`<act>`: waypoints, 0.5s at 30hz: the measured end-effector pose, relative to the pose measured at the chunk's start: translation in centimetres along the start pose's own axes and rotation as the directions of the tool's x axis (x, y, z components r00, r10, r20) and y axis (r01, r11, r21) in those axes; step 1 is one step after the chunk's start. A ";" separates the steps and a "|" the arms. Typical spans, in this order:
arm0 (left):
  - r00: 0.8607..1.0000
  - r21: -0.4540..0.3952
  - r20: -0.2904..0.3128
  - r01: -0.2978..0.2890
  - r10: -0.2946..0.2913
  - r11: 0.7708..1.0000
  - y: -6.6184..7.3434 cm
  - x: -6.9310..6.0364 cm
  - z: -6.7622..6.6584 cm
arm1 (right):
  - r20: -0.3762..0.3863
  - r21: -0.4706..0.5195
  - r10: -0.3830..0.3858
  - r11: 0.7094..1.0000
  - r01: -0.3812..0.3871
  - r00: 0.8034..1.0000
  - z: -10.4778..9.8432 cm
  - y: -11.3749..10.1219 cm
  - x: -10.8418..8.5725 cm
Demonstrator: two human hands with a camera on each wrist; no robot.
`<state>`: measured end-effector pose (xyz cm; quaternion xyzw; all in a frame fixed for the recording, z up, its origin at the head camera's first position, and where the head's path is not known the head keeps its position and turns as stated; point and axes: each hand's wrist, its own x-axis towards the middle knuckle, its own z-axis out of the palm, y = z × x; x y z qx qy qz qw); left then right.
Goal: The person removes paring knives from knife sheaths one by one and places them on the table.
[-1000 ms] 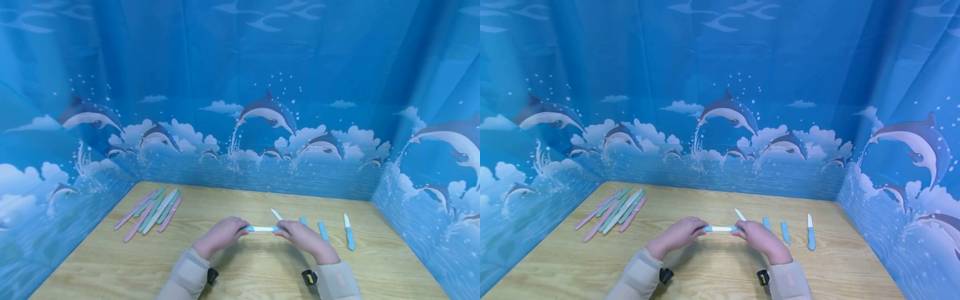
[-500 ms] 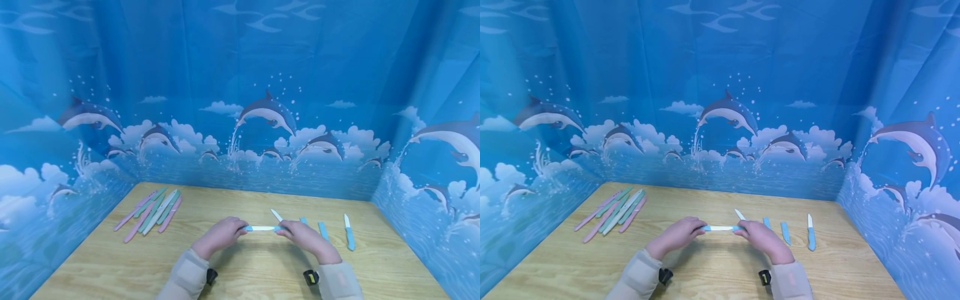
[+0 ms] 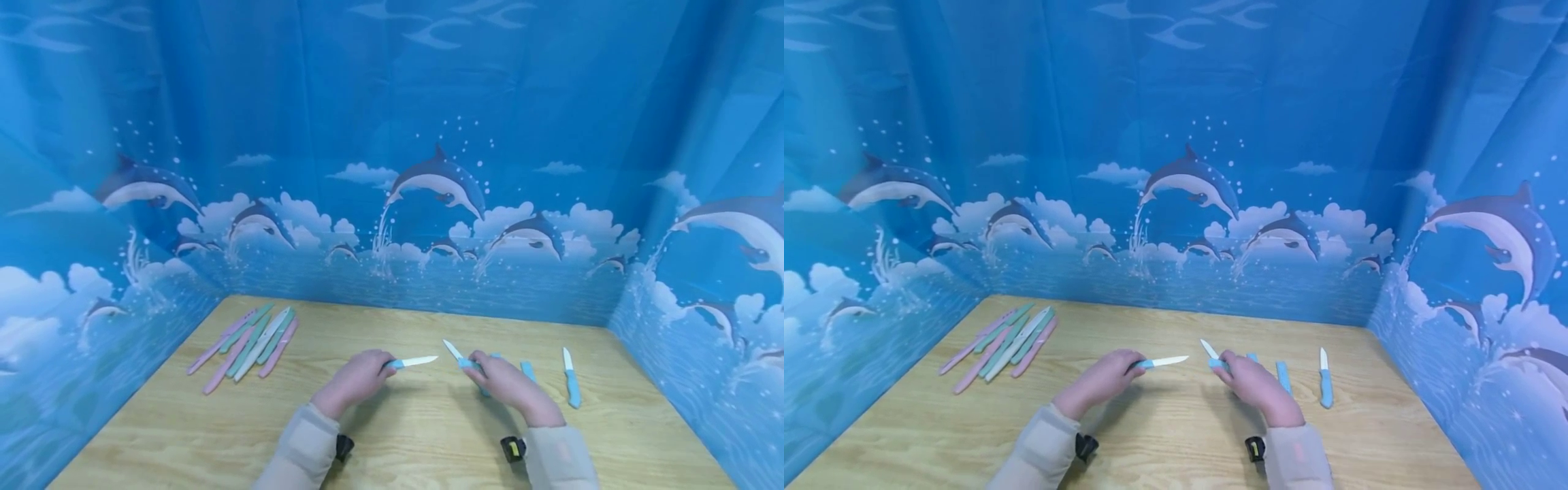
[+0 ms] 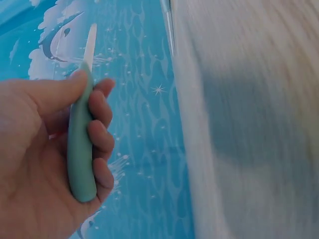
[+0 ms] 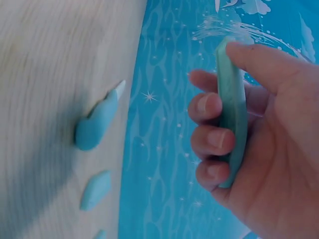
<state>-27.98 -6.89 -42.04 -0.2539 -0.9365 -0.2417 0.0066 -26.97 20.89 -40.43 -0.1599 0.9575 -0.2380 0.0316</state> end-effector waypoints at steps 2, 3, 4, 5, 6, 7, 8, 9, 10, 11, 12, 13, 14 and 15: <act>0.999 -0.017 -0.022 0.042 -0.043 0.999 -0.3 0.3 0.3 | -0.005 0.022 0.028 0.999 -0.028 1.000 0.2 -0.1 0.3; 0.997 -0.026 -0.031 0.066 -0.067 0.997 -0.4 0.4 0.5 | -0.007 0.032 0.041 0.999 -0.041 0.999 0.4 -0.2 0.5; 0.995 -0.026 -0.040 0.086 -0.087 0.996 -0.5 0.5 0.6 | -0.006 0.047 0.056 0.997 -0.056 0.998 0.5 -0.2 0.7; 0.993 -0.019 -0.050 0.103 -0.104 0.995 -0.5 0.7 0.8 | -0.010 0.053 0.067 0.996 -0.066 0.998 0.7 -0.3 0.9; 0.990 -0.012 -0.061 0.124 -0.124 0.992 -0.6 0.8 0.9 | -0.012 0.063 0.077 0.995 -0.076 0.997 0.9 -0.4 1.2; 0.987 -0.006 -0.072 0.142 -0.142 0.990 -0.4 1.0 1.1 | -0.014 0.070 0.089 0.994 -0.088 0.996 1.1 -0.4 1.4; 0.984 0.003 -0.079 0.160 -0.159 0.987 -0.3 1.3 1.2 | -0.014 0.069 0.099 0.993 -0.098 0.995 1.2 -0.5 1.6; 0.981 0.006 -0.079 0.180 -0.179 0.984 -0.1 1.5 1.3 | -0.015 0.065 0.110 0.992 -0.109 0.994 1.4 -0.5 1.9; 0.978 0.020 -0.083 0.194 -0.192 0.981 0.1 1.8 1.3 | -0.015 0.062 0.123 0.991 -0.122 0.992 1.5 -0.6 2.2; 0.974 0.025 -0.080 0.213 -0.211 0.977 0.3 2.1 1.3 | -0.016 0.050 0.130 0.990 -0.129 0.991 1.6 -0.8 2.6; 0.971 0.032 -0.076 0.230 -0.227 0.973 0.5 2.5 1.3 | -0.014 0.039 0.144 0.989 -0.143 0.990 1.7 -0.9 2.9; 0.968 0.037 -0.069 0.246 -0.243 0.969 0.7 2.9 1.2 | -0.025 0.020 0.154 0.988 -0.153 0.988 1.8 -1.1 3.3; 0.963 0.046 -0.062 0.264 -0.261 0.963 0.8 3.3 1.2 | -0.032 0.008 0.170 0.986 -0.169 0.985 1.9 -1.3 3.7; 0.958 0.056 -0.058 0.284 -0.281 0.957 1.0 3.7 1.1 | -0.045 -0.001 0.186 0.983 -0.186 0.982 1.9 -1.4 4.1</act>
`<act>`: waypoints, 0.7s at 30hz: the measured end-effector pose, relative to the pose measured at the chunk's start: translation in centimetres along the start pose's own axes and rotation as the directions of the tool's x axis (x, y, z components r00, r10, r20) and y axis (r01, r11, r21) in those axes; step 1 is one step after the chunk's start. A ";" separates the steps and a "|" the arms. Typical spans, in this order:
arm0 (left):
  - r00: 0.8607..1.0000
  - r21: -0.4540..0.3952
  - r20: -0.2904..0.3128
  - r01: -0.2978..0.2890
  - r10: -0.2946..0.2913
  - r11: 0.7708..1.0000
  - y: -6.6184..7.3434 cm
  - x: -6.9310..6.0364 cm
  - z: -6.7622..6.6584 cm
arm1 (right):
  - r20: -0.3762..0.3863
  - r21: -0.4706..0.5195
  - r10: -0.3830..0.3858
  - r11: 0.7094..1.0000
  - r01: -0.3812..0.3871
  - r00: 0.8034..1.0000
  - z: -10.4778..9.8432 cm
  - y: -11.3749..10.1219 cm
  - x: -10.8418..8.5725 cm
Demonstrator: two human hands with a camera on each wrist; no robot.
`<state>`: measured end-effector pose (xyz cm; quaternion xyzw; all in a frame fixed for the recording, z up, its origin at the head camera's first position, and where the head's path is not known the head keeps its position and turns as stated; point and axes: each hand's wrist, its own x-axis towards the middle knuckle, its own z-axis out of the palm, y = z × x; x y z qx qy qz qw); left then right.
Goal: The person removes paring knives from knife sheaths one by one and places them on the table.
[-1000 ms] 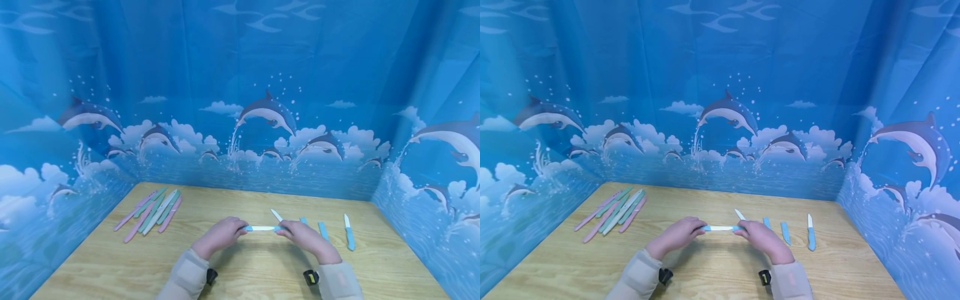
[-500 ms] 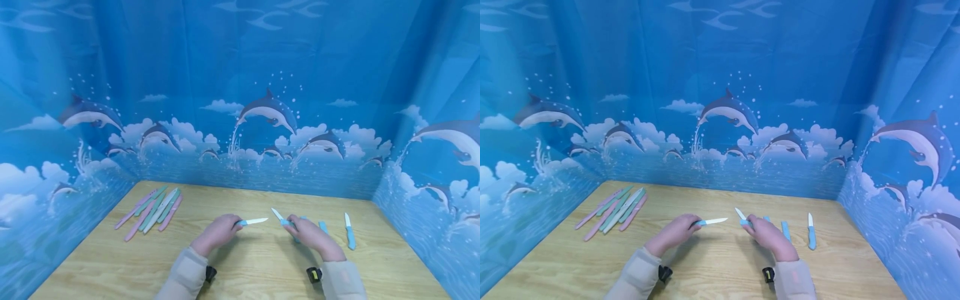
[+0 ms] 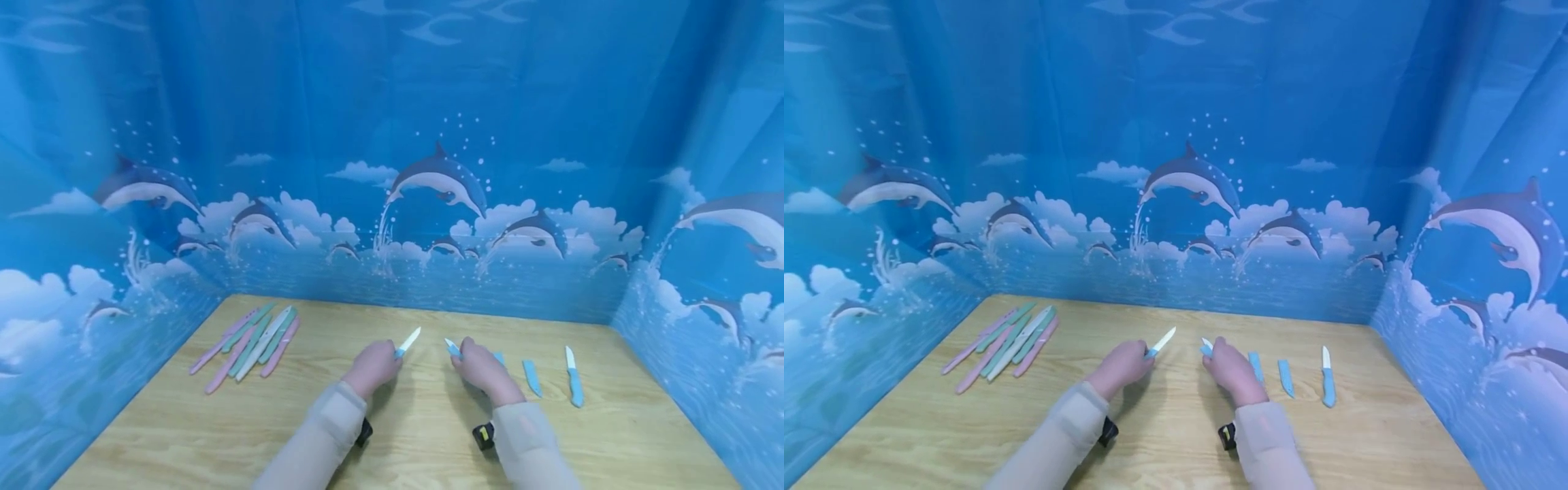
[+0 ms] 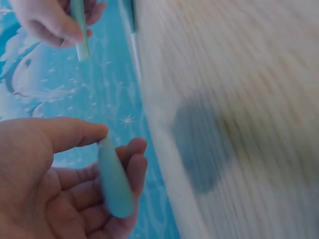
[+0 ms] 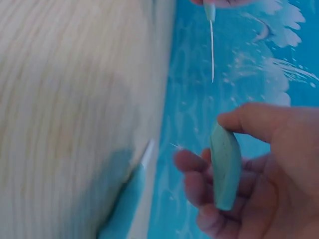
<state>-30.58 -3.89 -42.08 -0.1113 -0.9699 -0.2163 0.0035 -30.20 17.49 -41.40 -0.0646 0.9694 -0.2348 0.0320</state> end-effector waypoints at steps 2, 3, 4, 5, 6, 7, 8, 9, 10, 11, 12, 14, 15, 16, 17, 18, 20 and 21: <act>0.998 0.025 0.024 0.049 -0.049 0.999 0.4 0.6 0.1 | -0.014 -0.016 0.035 0.999 -0.035 0.999 0.4 -0.4 0.7; 0.996 0.039 0.041 0.075 -0.077 0.996 0.6 0.9 0.2 | -0.022 -0.021 0.049 0.999 -0.049 0.999 0.7 -0.6 1.0; 0.993 0.052 0.062 0.101 -0.104 0.994 0.8 1.2 0.4 | -0.028 -0.020 0.063 0.998 -0.064 0.998 1.0 -0.7 1.3; 0.989 0.067 0.083 0.121 -0.126 0.990 1.0 1.5 0.6 | -0.023 -0.010 0.082 0.997 -0.082 0.996 1.4 -0.8 1.6; 0.984 0.079 0.105 0.136 -0.144 0.988 1.1 1.7 0.8 | -0.022 -0.007 0.093 0.996 -0.093 0.995 1.8 -0.9 1.8; 0.980 0.085 0.123 0.146 -0.156 0.986 1.2 1.9 0.9 | -0.015 -0.003 0.102 0.995 -0.102 0.995 2.1 -1.1 2.1; 0.977 0.088 0.139 0.152 -0.163 0.985 1.3 2.2 1.1 | -0.015 -0.002 0.105 0.994 -0.105 0.994 2.5 -1.2 2.4; 0.977 0.097 0.146 0.143 -0.156 0.985 1.4 2.4 1.2 | -0.016 -0.002 0.110 0.994 -0.110 0.994 2.8 -1.3 2.6; 0.978 0.106 0.152 0.131 -0.146 0.986 1.5 2.6 1.4 | -0.014 0.000 0.116 0.993 -0.116 0.993 3.1 -1.3 2.8; 0.978 0.112 0.157 0.119 -0.136 0.987 1.5 2.7 1.5 | -0.015 -0.003 0.111 0.994 -0.111 0.994 3.3 -1.4 3.1; 0.980 0.120 0.157 0.107 -0.125 0.987 1.6 2.9 1.6 | -0.017 -0.009 0.109 0.994 -0.109 0.994 3.5 -1.4 3.3; 0.983 0.131 0.152 0.086 -0.106 0.988 1.9 3.2 2.0 | -0.007 -0.019 0.114 0.993 -0.114 0.993 3.7 -1.3 3.7; 0.984 0.140 0.149 0.079 -0.100 0.987 2.0 3.3 2.1 | 0.002 -0.024 0.122 0.992 -0.121 0.993 3.8 -1.2 4.0; 0.984 0.143 0.149 0.079 -0.100 0.987 2.1 3.4 2.2 | 0.012 -0.027 0.128 0.992 -0.127 0.992 3.8 -1.1 4.2; 0.984 0.150 0.147 0.077 -0.099 0.986 2.2 3.5 2.3 | 0.021 -0.023 0.139 0.990 -0.138 0.990 3.8 -1.0 4.4; 0.984 0.162 0.146 0.076 -0.100 0.984 2.3 3.6 2.4 | 0.032 -0.020 0.153 0.988 -0.152 0.988 3.8 -0.9 4.7; 0.983 0.188 0.150 0.075 -0.104 0.979 2.5 3.9 2.5 | 0.050 -0.026 0.172 0.985 -0.171 0.984 3.8 -0.7 5.0; 0.982 0.207 0.152 0.075 -0.108 0.975 2.7 4.0 2.6 | 0.056 -0.028 0.177 0.984 -0.175 0.983 3.8 -0.7 5.2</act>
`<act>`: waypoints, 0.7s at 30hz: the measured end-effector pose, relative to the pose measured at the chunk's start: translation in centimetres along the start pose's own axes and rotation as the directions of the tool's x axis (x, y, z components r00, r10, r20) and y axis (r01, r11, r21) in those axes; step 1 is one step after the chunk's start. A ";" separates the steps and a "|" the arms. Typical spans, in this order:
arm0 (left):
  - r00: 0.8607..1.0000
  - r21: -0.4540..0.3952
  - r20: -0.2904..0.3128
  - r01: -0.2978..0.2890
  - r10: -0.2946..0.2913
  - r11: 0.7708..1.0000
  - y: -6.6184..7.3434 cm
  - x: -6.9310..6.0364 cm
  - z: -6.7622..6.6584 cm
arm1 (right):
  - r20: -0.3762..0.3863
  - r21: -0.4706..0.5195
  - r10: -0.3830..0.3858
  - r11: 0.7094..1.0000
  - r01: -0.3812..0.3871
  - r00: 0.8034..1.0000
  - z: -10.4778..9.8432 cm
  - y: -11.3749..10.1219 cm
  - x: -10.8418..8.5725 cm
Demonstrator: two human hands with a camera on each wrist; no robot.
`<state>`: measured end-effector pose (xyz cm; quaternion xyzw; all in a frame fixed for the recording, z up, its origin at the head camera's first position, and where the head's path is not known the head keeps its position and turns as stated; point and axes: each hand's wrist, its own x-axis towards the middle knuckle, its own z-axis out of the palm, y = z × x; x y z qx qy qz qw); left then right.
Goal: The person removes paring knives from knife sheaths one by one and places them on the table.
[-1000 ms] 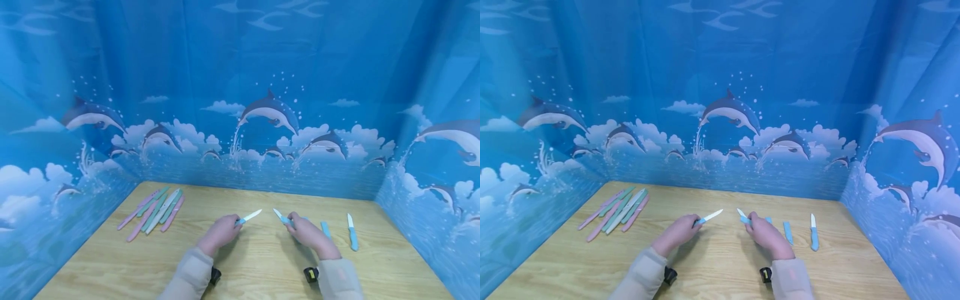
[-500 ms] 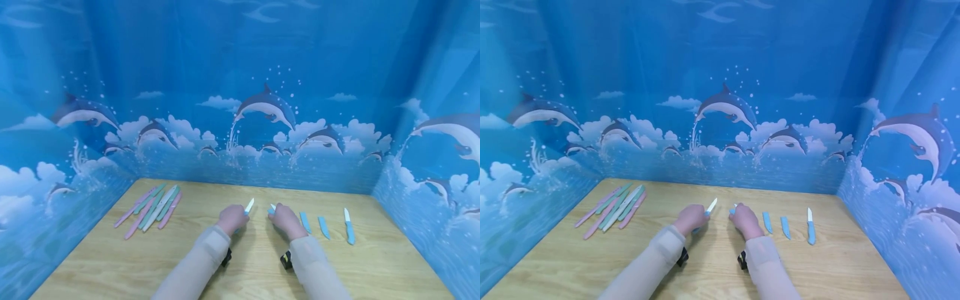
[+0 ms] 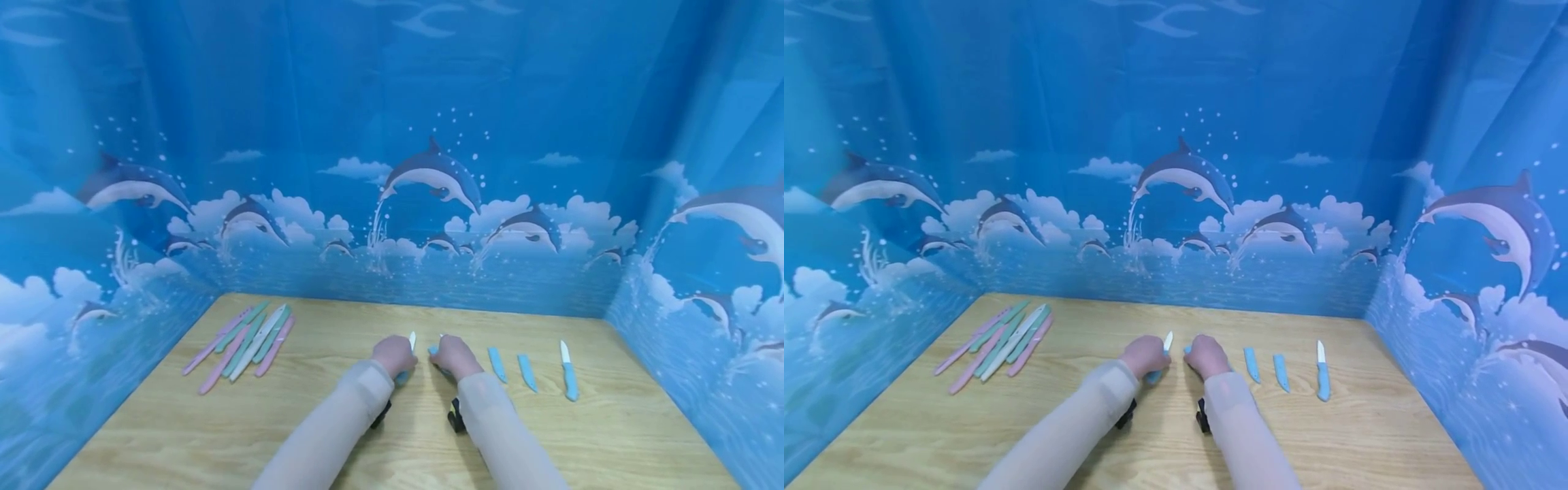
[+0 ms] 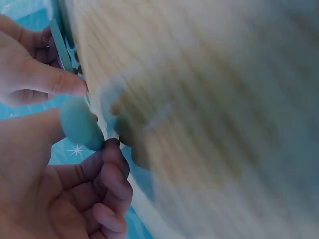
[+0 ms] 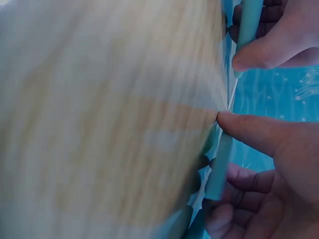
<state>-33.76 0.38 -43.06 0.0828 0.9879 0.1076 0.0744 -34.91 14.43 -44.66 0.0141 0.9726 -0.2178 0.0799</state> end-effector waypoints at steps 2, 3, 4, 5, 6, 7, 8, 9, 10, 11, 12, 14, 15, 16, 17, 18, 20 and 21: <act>1.000 0.057 0.005 0.006 -0.006 0.998 0.4 0.2 0.0 | 0.004 -0.012 0.000 1.000 0.000 1.000 -0.1 0.0 0.2; 1.000 0.089 0.007 0.010 -0.010 0.996 0.6 0.3 0.0 | 0.006 -0.026 -0.001 1.000 0.001 1.000 -0.2 0.0 0.3; 1.000 0.122 0.008 0.010 -0.011 0.993 0.8 0.4 0.1 | 0.007 -0.032 0.003 0.999 -0.002 1.000 -0.3 0.0 0.4; 1.000 0.154 0.007 0.011 -0.012 0.988 1.0 0.5 0.1 | 0.004 -0.045 0.002 0.999 -0.001 1.000 -0.3 0.0 0.4; 1.000 0.180 0.006 0.011 -0.012 0.984 1.2 0.6 0.2 | 0.002 -0.052 0.002 0.999 -0.002 1.000 -0.4 0.0 0.4; 1.000 0.203 0.005 0.011 -0.012 0.979 1.4 0.7 0.3 | -0.002 -0.058 0.003 0.998 -0.003 1.000 -0.5 0.0 0.5; 1.000 0.217 0.001 0.011 -0.012 0.976 1.6 0.8 0.4 | -0.002 -0.062 0.006 0.998 -0.006 1.000 -0.6 0.0 0.5; 1.000 0.226 0.003 0.012 -0.013 0.974 1.8 0.9 0.5 | -0.003 -0.065 0.006 0.998 -0.006 1.000 -0.6 0.1 0.5; 1.000 0.230 0.003 0.013 -0.014 0.973 1.9 0.9 0.6 | -0.005 -0.069 0.001 0.998 -0.001 1.000 -0.7 0.1 0.5; 1.000 0.230 0.001 0.015 -0.016 0.973 2.1 1.0 0.7 | -0.007 -0.076 -0.008 0.997 0.007 1.000 -0.7 0.2 0.4; 1.000 0.231 -0.008 0.016 -0.015 0.973 2.2 1.1 0.8 | -0.003 -0.072 -0.011 0.997 0.010 1.000 -0.8 0.2 0.4; 1.000 0.235 -0.013 0.015 -0.012 0.972 2.3 1.2 0.9 | 0.005 -0.066 -0.013 0.998 0.013 1.000 -1.0 0.3 0.2; 1.000 0.240 -0.014 0.012 -0.009 0.971 2.4 1.3 1.0 | 0.008 -0.060 -0.013 0.998 0.013 1.000 -1.1 0.3 0.1; 1.000 0.242 -0.017 0.011 -0.007 0.970 2.4 1.4 1.0 | 0.010 -0.052 -0.012 0.999 0.013 1.000 -1.1 0.3 0.0; 1.000 0.247 -0.019 0.009 -0.005 0.969 2.4 1.5 1.0 | 0.013 -0.036 -0.008 0.999 0.008 1.000 -1.2 0.3 -0.1; 1.000 0.252 -0.019 0.009 -0.004 0.968 2.4 1.6 1.1 | 0.017 -0.027 -0.004 1.000 0.004 1.000 -1.2 0.3 -0.1; 1.000 0.260 -0.016 0.009 -0.005 0.966 2.4 1.9 1.2 | 0.018 -0.012 -0.003 1.000 0.003 1.000 -1.2 0.3 -0.2; 1.000 0.263 -0.017 0.010 -0.006 0.965 2.4 1.9 1.3 | 0.016 -0.001 0.001 1.000 -0.001 1.000 -1.2 0.3 -0.2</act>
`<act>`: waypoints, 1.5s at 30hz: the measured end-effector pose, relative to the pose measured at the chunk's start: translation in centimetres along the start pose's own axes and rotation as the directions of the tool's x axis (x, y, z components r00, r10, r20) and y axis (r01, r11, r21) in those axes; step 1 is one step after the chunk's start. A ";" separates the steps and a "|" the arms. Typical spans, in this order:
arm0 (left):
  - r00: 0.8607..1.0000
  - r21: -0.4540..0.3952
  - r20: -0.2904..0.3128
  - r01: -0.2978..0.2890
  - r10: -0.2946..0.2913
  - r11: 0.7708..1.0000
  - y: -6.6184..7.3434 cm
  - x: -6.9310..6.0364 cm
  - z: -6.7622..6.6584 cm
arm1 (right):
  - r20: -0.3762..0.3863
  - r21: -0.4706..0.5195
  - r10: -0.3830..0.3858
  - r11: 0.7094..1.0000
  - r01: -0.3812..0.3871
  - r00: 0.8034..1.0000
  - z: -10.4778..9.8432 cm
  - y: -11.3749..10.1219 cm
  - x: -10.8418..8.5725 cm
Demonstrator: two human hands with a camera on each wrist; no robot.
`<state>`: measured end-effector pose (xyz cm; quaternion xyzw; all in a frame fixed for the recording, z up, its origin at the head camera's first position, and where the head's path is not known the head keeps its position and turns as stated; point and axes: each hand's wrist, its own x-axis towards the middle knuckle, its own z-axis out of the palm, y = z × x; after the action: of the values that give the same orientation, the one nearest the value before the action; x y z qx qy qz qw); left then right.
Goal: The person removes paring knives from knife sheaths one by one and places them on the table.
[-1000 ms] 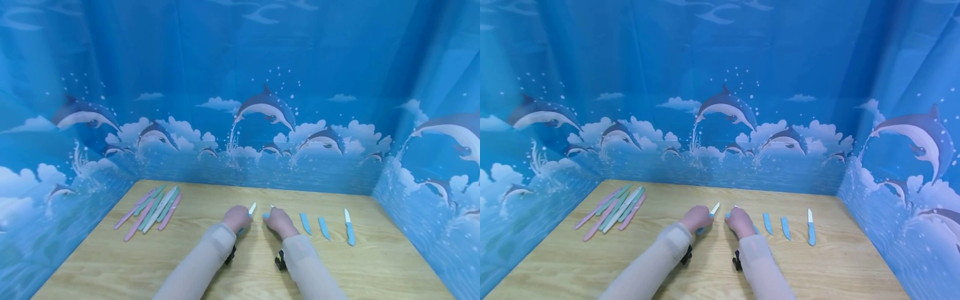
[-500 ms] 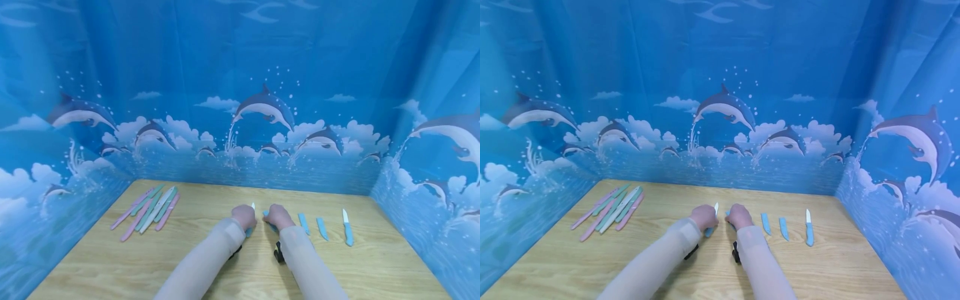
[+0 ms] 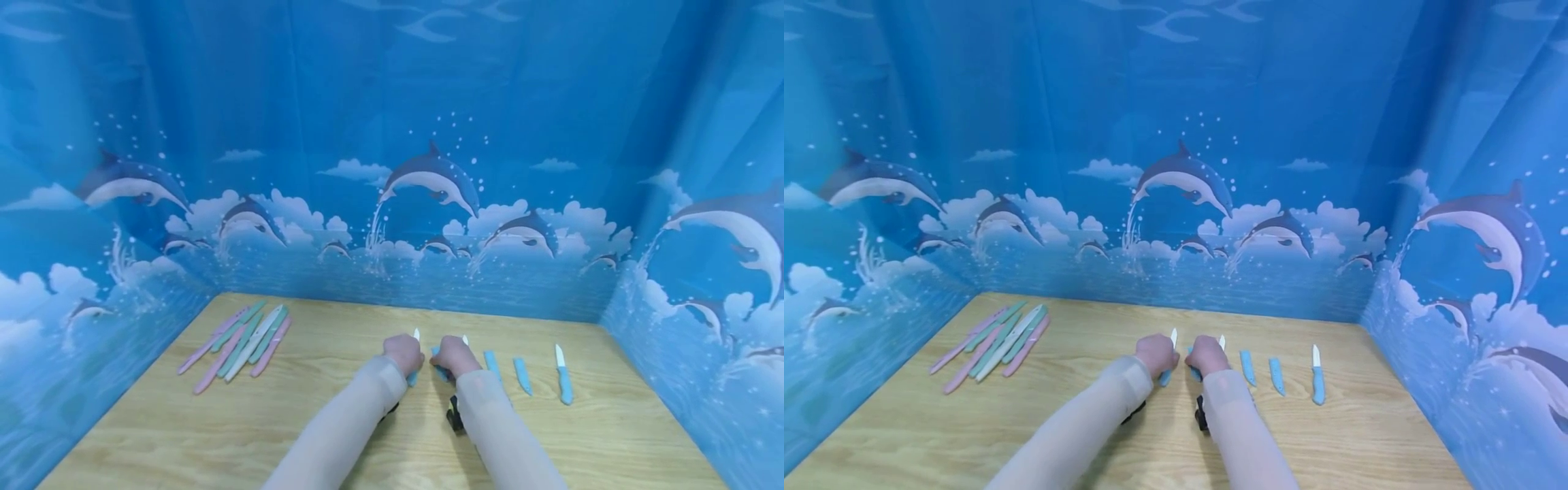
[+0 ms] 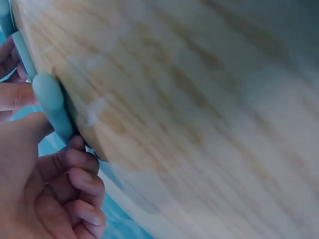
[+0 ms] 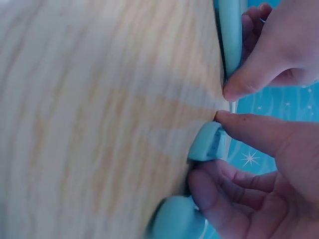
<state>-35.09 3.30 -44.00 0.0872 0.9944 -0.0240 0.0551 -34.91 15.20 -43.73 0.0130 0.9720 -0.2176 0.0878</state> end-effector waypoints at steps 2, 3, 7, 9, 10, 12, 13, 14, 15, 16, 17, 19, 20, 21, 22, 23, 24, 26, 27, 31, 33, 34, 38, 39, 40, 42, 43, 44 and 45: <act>1.000 0.005 -0.002 0.002 -0.002 1.000 -0.1 0.1 0.1 | 0.002 0.023 0.008 1.000 -0.008 1.000 0.2 -0.1 0.0; 1.000 0.005 -0.006 0.003 -0.003 1.000 -0.2 0.1 0.2 | 0.003 0.031 0.012 0.999 -0.012 1.000 0.3 -0.2 0.0; 1.000 0.002 -0.006 0.010 -0.010 1.000 -0.4 0.1 0.3 | 0.011 0.078 0.026 0.997 -0.027 1.000 0.5 -0.5 0.0; 1.000 -0.001 0.005 0.018 -0.018 1.000 -0.5 0.1 0.2 | 0.014 0.090 0.028 0.996 -0.029 1.000 0.6 -0.6 0.0; 1.000 -0.003 0.011 0.022 -0.022 1.000 -0.5 0.1 0.2 | 0.014 0.096 0.030 0.995 -0.031 0.999 0.6 -0.6 0.0; 0.999 -0.004 0.023 0.032 -0.031 0.999 -0.6 0.1 0.2 | 0.011 0.099 0.029 0.995 -0.030 1.000 0.7 -0.7 0.0; 0.999 -0.003 0.027 0.036 -0.036 0.999 -0.7 0.1 0.2 | 0.011 0.108 0.037 0.993 -0.037 0.999 0.9 -0.7 0.1; 0.999 -0.002 0.030 0.040 -0.040 0.999 -0.7 0.1 0.2 | 0.012 0.107 0.035 0.994 -0.036 0.999 0.9 -0.8 0.1; 0.998 -0.002 0.033 0.049 -0.049 0.999 -0.7 0.1 0.2 | 0.009 0.104 0.028 0.994 -0.028 1.000 1.0 -0.8 0.1; 0.998 -0.003 0.030 0.059 -0.059 0.998 -0.7 0.0 0.2 | 0.009 0.102 0.023 0.995 -0.024 1.000 1.1 -0.8 0.1; 0.997 -0.004 0.029 0.071 -0.071 0.997 -0.8 0.0 0.2 | 0.009 0.097 0.017 0.995 -0.018 1.000 1.1 -0.8 0.1; 0.995 -0.006 0.014 0.097 -0.097 0.995 -0.8 -0.2 0.2 | 0.006 0.081 0.004 0.997 -0.005 1.000 1.2 -0.9 0.1; 0.994 -0.004 0.009 0.109 -0.109 0.994 -0.9 -0.3 0.1 | 0.000 0.064 -0.010 0.998 0.010 1.000 1.2 -0.9 0.0; 0.993 -0.003 -0.001 0.121 -0.121 0.993 -1.0 -0.5 0.0 | -0.006 0.054 -0.014 0.998 0.014 1.000 1.2 -0.9 0.0; 0.992 -0.001 -0.013 0.123 -0.123 0.992 -1.3 -0.5 0.0 | -0.010 0.047 -0.012 0.999 0.013 1.000 1.2 -0.9 0.0; 0.992 0.001 -0.022 0.125 -0.125 0.992 -1.6 -0.6 -0.1 | -0.013 0.044 -0.012 0.999 0.013 1.000 1.2 -0.9 0.0; 0.990 -0.012 -0.042 0.131 -0.131 0.991 -2.0 -0.7 -0.1 | -0.017 0.037 -0.018 0.999 0.019 1.000 1.2 -1.0 0.0; 0.986 -0.041 -0.096 0.134 -0.138 0.990 -3.2 -0.7 0.1 | -0.016 0.036 -0.023 0.999 0.024 1.000 1.3 -1.0 0.0; 0.982 -0.058 -0.125 0.134 -0.140 0.989 -4.0 -0.6 0.2 | -0.013 0.042 -0.019 0.999 0.019 1.000 1.3 -1.1 0.1; 0.963 -0.117 -0.217 0.136 -0.159 0.984 -7.5 0.0 0.7 | -0.012 0.045 -0.029 0.999 0.030 1.000 1.2 -1.0 0.2; 0.964 -0.100 -0.219 0.129 -0.149 0.987 -9.3 0.0 0.5 | -0.013 0.047 -0.027 0.999 0.028 1.000 1.1 -0.8 0.1; 0.963 -0.100 -0.225 0.127 -0.147 0.987 -10.2 -0.1 0.4 | -0.011 0.048 -0.026 0.998 0.027 1.000 1.0 -0.8 0.1; 0.967 -0.101 -0.212 0.122 -0.141 0.987 -13.3 -0.8 0.3 | -0.003 0.056 -0.022 0.998 0.022 1.000 0.6 -0.3 -0.1; 0.964 -0.109 -0.220 0.127 -0.149 0.986 -13.9 -1.0 0.4 | -0.003 0.053 -0.023 0.998 0.023 1.000 0.6 -0.2 -0.1; 0.962 -0.126 -0.219 0.136 -0.161 0.983 -14.5 -1.1 0.5 | -0.002 0.050 -0.020 0.999 0.020 1.000 0.5 -0.1 -0.1; 0.956 -0.136 -0.229 0.155 -0.183 0.979 -15.7 -1.5 0.6 | -0.003 0.042 -0.013 0.999 0.013 1.000 0.5 0.1 -0.1; 0.952 -0.135 -0.236 0.168 -0.196 0.977 -16.2 -1.7 0.6 | -0.001 0.040 -0.010 0.999 0.010 1.000 0.5 0.1 -0.1; 0.950 -0.151 -0.235 0.176 -0.208 0.973 -16.8 -1.8 0.7 | 0.000 0.039 -0.008 0.999 0.008 1.000 0.4 0.2 -0.1; 0.949 -0.151 -0.232 0.183 -0.215 0.972 -17.4 -1.9 0.9 | 0.002 0.038 -0.007 0.999 0.007 1.000 0.5 0.2 -0.1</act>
<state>-36.22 -14.18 -43.97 -0.0150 0.9967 0.0450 -0.0661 -34.75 15.20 -44.21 0.0109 0.9677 -0.2361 0.0875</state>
